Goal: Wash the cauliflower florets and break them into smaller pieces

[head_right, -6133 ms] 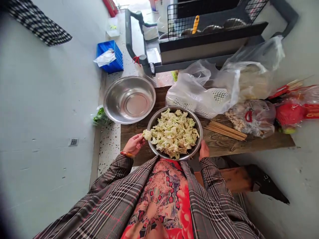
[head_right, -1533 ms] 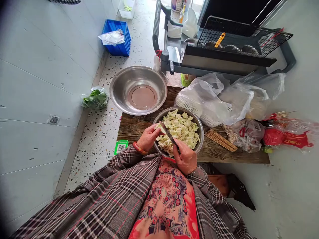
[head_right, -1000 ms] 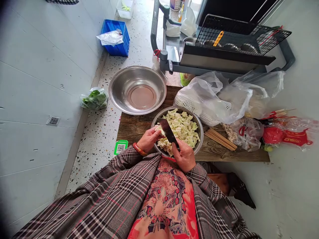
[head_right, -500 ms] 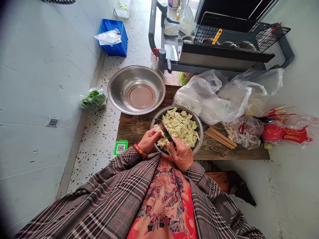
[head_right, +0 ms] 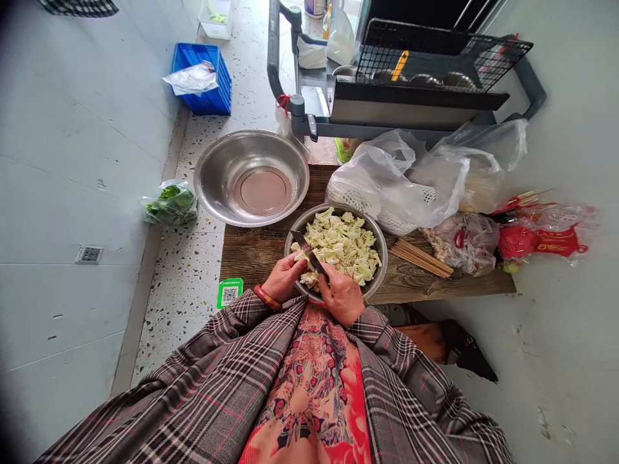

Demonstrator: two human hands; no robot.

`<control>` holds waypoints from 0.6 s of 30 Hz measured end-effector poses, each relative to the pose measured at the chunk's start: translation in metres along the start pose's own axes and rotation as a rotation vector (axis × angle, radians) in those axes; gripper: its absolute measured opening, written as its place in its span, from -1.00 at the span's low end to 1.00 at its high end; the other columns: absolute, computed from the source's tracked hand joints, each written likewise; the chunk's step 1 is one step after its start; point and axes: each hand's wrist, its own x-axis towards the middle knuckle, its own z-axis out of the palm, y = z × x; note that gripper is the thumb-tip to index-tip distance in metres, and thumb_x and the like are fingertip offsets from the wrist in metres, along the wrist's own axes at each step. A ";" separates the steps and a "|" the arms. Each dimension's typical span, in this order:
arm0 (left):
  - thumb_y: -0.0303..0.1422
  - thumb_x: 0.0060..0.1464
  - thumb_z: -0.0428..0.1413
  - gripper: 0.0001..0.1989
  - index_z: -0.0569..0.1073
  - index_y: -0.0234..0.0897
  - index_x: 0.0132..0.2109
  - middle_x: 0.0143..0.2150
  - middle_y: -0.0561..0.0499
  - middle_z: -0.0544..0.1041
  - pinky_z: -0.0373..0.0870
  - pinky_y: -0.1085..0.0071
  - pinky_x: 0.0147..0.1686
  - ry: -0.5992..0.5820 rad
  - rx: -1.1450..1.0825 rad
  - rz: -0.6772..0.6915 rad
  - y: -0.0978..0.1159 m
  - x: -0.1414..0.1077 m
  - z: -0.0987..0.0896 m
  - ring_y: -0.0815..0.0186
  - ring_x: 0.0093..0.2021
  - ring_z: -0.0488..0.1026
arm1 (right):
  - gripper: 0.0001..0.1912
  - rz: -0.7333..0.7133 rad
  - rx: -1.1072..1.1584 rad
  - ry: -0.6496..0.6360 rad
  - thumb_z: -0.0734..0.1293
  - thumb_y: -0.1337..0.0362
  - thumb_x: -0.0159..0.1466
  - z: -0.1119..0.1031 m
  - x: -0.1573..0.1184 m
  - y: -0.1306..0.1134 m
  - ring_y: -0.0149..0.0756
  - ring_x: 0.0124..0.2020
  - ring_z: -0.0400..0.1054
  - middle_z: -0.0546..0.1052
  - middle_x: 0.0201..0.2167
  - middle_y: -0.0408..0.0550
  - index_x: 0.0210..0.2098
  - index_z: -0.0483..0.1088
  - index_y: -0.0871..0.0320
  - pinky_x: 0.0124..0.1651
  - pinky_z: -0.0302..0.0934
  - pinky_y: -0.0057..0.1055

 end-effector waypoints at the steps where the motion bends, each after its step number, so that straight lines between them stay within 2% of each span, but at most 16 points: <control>1: -0.06 0.02 0.23 -0.53 0.55 -0.34 -0.05 -0.12 -0.08 0.58 0.43 0.33 -0.09 -0.004 -0.001 -0.008 -0.003 0.000 -0.002 0.25 -0.15 0.47 | -0.65 0.013 0.007 -0.009 0.10 0.20 0.40 0.001 0.001 0.001 -0.16 -0.17 0.50 0.60 -0.16 0.07 0.02 0.40 0.13 -0.10 0.33 -0.31; 5: -0.06 0.03 0.23 -0.53 0.55 -0.31 -0.03 -0.08 -0.09 0.57 0.41 0.33 -0.07 -0.030 -0.029 -0.043 -0.012 0.001 -0.009 0.25 -0.13 0.48 | -0.68 0.074 0.036 -0.073 0.10 0.22 0.40 0.005 0.002 0.004 -0.19 -0.30 0.48 0.59 -0.32 0.04 -0.06 0.41 0.18 -0.18 0.31 -0.33; 11: -0.06 0.01 0.25 -0.51 0.54 -0.29 -0.01 -0.08 -0.07 0.57 0.39 0.33 -0.04 -0.041 -0.064 -0.054 -0.017 0.000 -0.010 0.24 -0.10 0.47 | -0.66 0.025 0.044 -0.068 0.09 0.25 0.40 0.010 0.002 0.003 -0.15 -0.10 0.47 0.57 -0.11 0.10 0.06 0.35 0.19 -0.05 0.30 -0.32; 16: -0.05 -0.07 0.29 -0.56 0.56 -0.33 -0.17 -0.28 0.02 0.55 0.36 0.48 -0.26 -0.054 -0.080 -0.115 -0.018 -0.002 -0.001 0.40 -0.33 0.42 | -0.70 0.072 0.005 -0.073 0.10 0.24 0.40 0.013 0.003 0.004 -0.19 -0.30 0.48 0.58 -0.31 0.03 -0.02 0.38 0.19 -0.22 0.30 -0.35; 18: -0.10 -0.10 0.33 -0.59 0.55 -0.33 -0.20 -0.35 0.06 0.53 0.34 0.50 -0.32 -0.035 -0.124 -0.123 -0.016 -0.002 0.002 0.44 -0.39 0.39 | -0.70 0.054 0.024 -0.039 0.11 0.24 0.40 0.014 0.003 0.005 -0.19 -0.28 0.48 0.58 -0.28 0.04 -0.02 0.37 0.20 -0.20 0.30 -0.35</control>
